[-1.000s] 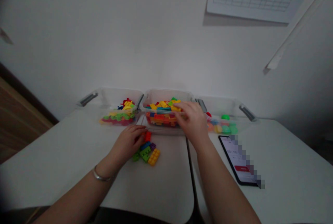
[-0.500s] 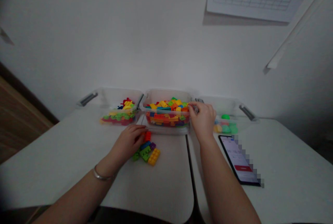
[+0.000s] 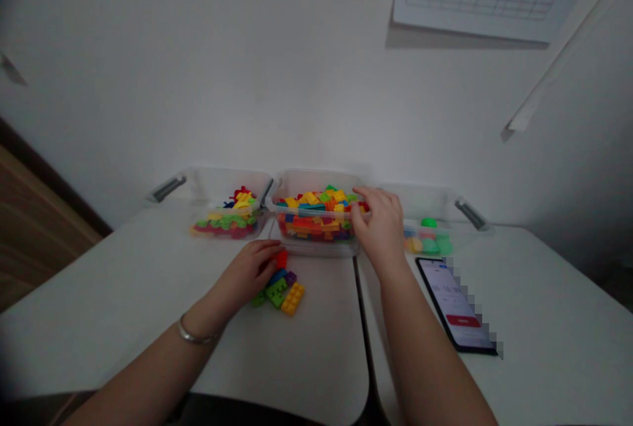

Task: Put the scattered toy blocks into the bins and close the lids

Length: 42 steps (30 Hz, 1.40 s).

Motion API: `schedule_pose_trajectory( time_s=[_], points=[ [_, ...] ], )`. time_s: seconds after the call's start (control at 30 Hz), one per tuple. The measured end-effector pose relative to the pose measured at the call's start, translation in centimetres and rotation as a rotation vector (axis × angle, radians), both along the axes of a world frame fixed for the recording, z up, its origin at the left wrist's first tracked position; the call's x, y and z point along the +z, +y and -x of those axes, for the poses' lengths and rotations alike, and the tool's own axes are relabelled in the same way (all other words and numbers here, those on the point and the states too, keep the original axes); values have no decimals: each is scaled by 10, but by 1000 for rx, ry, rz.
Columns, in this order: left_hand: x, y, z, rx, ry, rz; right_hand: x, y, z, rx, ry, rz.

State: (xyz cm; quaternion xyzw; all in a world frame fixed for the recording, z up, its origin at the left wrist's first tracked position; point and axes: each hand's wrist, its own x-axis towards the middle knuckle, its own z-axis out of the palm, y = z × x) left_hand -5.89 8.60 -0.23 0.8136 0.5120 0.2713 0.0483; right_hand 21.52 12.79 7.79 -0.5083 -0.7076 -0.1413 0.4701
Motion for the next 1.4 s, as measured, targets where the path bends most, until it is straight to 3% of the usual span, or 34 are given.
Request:
schedule_pose_trajectory(
  time_s=[0.13, 0.3, 0.47, 0.63, 0.73, 0.93, 1.4],
  points=[
    [4, -1, 0, 31, 2, 4, 14, -18, 12, 210, 0, -39],
    [14, -4, 1, 210, 57, 23, 11, -32, 37, 482, -170, 256],
    [18, -7, 2, 294, 112, 21, -24, -28, 65, 569, -396, 481],
    [17, -7, 2, 307, 124, 51, -63, -17, 79, 639, -602, 496],
    [16, -7, 3, 306, 127, 70, -69, -15, 80, 634, -629, 501],
    [13, -4, 3, 268, 133, 53, -52, -21, 76, 552, -663, 501],
    [7, 1, 4, 11, 30, -16, -31, -29, 71, 344, -803, 571]
  ],
)
